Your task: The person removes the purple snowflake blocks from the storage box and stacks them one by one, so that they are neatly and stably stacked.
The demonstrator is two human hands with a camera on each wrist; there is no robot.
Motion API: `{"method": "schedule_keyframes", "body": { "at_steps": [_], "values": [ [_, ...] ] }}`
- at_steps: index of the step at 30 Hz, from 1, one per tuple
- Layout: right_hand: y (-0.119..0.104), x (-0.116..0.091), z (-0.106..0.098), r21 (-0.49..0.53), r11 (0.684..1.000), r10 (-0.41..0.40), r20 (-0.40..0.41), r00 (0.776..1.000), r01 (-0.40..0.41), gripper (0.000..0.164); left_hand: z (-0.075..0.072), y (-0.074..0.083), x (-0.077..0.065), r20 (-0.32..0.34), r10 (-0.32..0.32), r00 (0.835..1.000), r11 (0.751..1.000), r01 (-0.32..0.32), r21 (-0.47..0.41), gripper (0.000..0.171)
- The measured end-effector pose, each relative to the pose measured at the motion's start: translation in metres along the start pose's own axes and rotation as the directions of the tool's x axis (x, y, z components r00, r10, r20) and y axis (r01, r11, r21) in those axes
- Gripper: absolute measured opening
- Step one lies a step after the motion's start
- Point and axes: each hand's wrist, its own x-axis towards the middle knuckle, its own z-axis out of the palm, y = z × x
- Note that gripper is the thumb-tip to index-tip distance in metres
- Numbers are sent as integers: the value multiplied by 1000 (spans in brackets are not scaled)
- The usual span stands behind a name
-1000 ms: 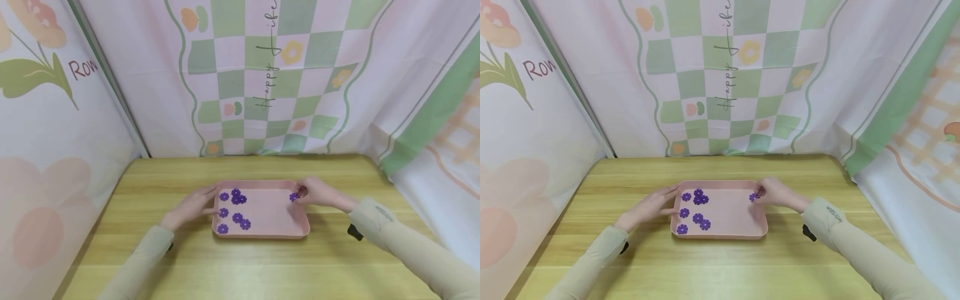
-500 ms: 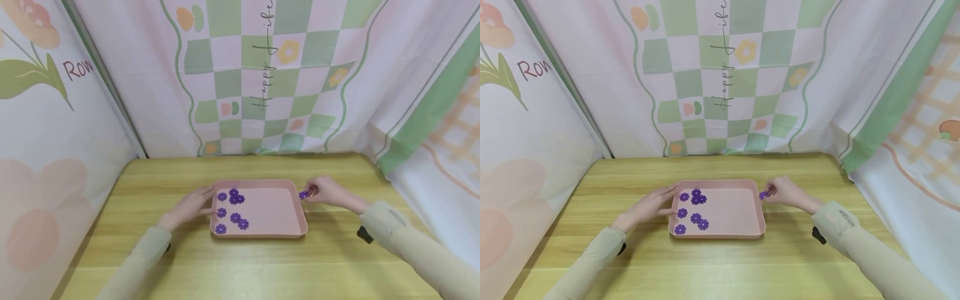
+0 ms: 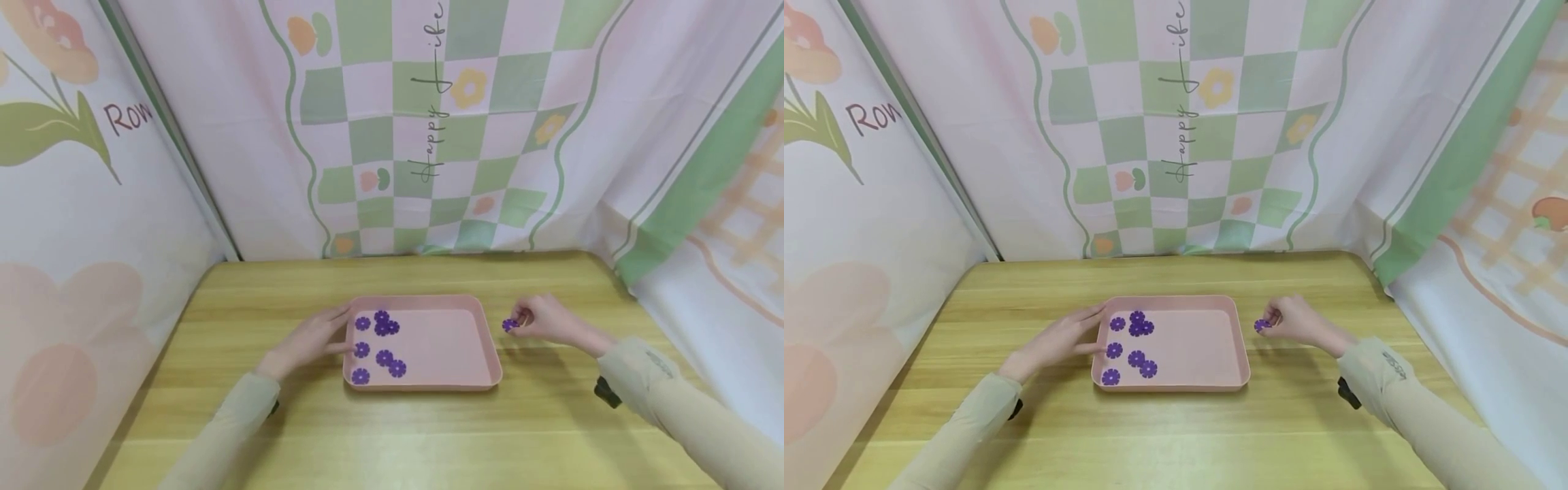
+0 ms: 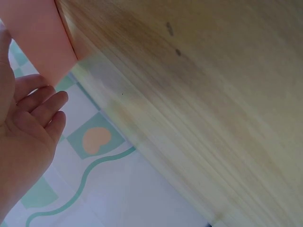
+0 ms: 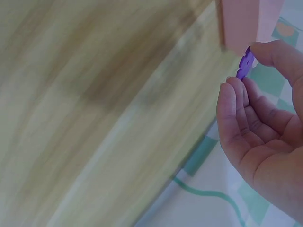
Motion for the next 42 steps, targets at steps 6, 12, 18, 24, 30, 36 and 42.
{"method": "schedule_keyframes", "body": {
  "at_steps": [6, 12, 18, 24, 30, 36, 42],
  "values": [
    [10, -5, 4, -13, 999, 43, 6, 999, -43, 20, -1, 2, -2, -5, 5, 1000, 1000, -5, -15, 80],
    [17, -8, 6, 1, 997, 79, 31, 996, -79, 22, -2, 2, -2, -10, 10, 1000, 1000, -10, -14, 80],
    [24, -9, 11, 1, 995, 99, 45, 994, -100, 24, 0, 2, -2, -13, 7, 1000, 1000, -7, -21, 79],
    [28, -10, 15, 3, 994, 109, 62, 992, -110, 27, -1, 3, -3, -12, 8, 1000, 1000, -9, -28, 78],
    [30, -10, 18, -12, 992, 127, 78, 989, -127, 26, -1, 2, -4, -15, 15, 1000, 1000, -15, -26, 77],
    [30, -11, 20, -18, 992, 129, 84, 988, -128, 26, 0, 1, -3, -13, 4, 1000, 1000, -5, -29, 78],
    [32, -10, 23, -25, 993, 115, 81, 990, -114, 24, 1, 0, -2, -24, 10, 1000, 1000, -10, -18, 78]
  ]
}}
